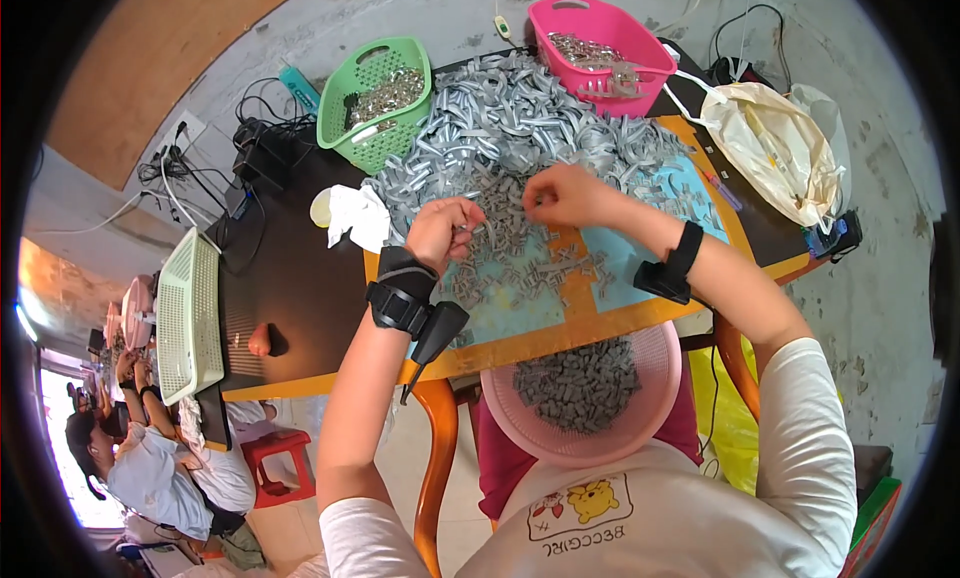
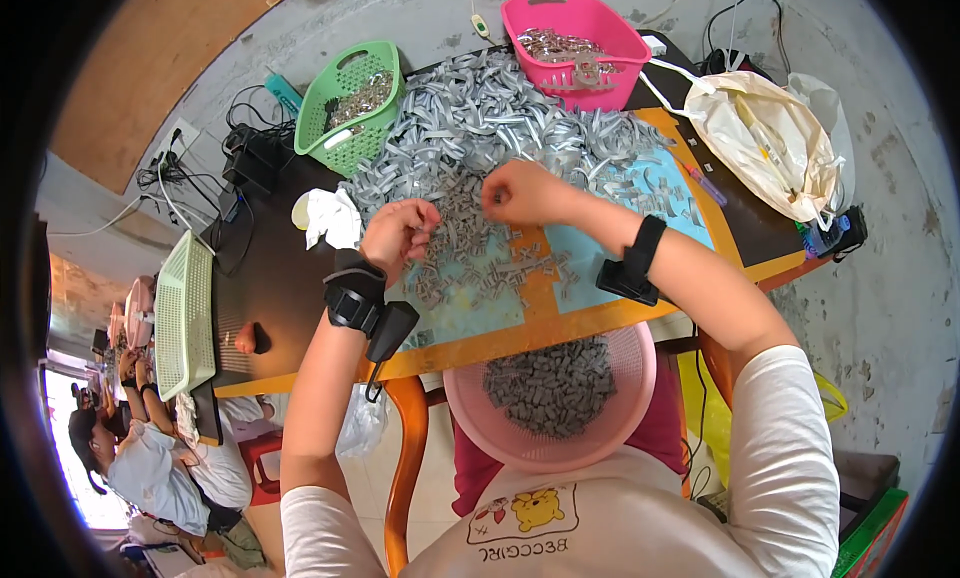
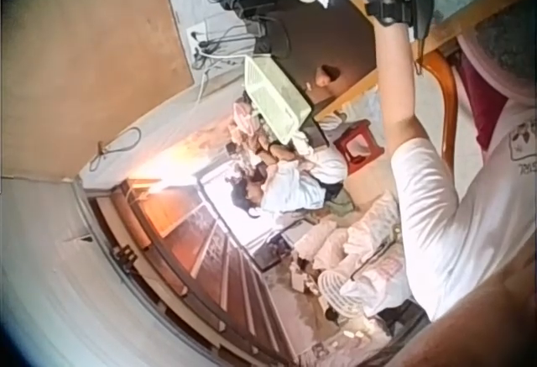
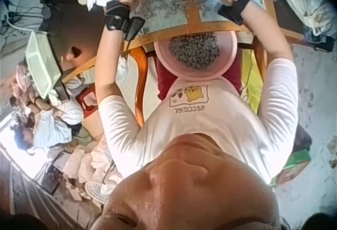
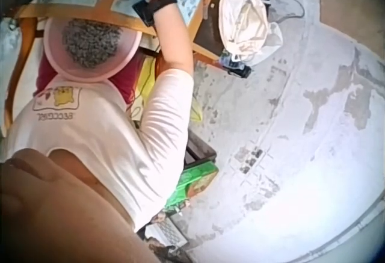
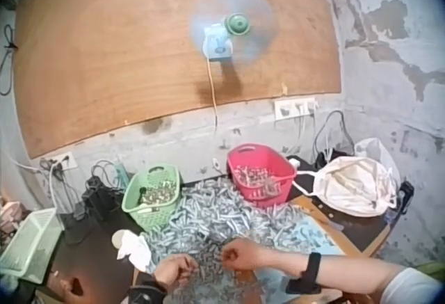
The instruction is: Sorting and arranging grey shoe strap/ribbon components on a table.
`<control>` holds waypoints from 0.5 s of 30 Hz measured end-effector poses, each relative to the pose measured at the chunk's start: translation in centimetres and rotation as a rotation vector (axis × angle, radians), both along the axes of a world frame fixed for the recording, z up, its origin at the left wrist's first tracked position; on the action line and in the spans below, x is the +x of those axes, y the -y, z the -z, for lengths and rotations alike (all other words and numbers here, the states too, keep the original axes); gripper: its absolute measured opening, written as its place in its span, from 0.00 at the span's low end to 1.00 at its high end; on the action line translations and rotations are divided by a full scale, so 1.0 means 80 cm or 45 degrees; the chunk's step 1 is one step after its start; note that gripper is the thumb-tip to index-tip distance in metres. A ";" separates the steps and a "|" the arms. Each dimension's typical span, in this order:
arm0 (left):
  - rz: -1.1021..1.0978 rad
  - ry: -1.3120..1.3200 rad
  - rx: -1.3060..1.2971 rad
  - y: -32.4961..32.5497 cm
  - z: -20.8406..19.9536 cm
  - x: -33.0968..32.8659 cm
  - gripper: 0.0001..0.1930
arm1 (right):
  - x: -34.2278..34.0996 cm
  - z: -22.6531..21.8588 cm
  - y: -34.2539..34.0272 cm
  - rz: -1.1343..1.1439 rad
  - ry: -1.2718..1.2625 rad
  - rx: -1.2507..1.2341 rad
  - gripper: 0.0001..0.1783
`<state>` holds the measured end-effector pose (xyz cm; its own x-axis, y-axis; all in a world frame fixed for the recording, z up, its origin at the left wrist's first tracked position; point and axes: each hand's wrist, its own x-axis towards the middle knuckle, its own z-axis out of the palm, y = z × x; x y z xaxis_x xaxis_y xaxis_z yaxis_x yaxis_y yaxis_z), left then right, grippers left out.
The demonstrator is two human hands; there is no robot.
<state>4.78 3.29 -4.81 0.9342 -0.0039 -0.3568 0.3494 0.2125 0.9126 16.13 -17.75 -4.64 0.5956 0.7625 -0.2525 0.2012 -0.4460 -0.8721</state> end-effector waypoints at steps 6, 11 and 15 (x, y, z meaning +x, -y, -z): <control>0.008 0.242 0.619 0.011 0.013 0.008 0.08 | -0.003 0.030 -0.008 -0.392 0.909 0.048 0.12; 0.206 0.429 1.343 0.045 0.005 0.009 0.10 | 0.018 0.011 0.014 -0.176 0.255 0.133 0.11; 0.315 0.546 1.503 0.071 0.005 0.019 0.11 | 0.017 -0.002 0.029 0.001 -0.217 0.087 0.12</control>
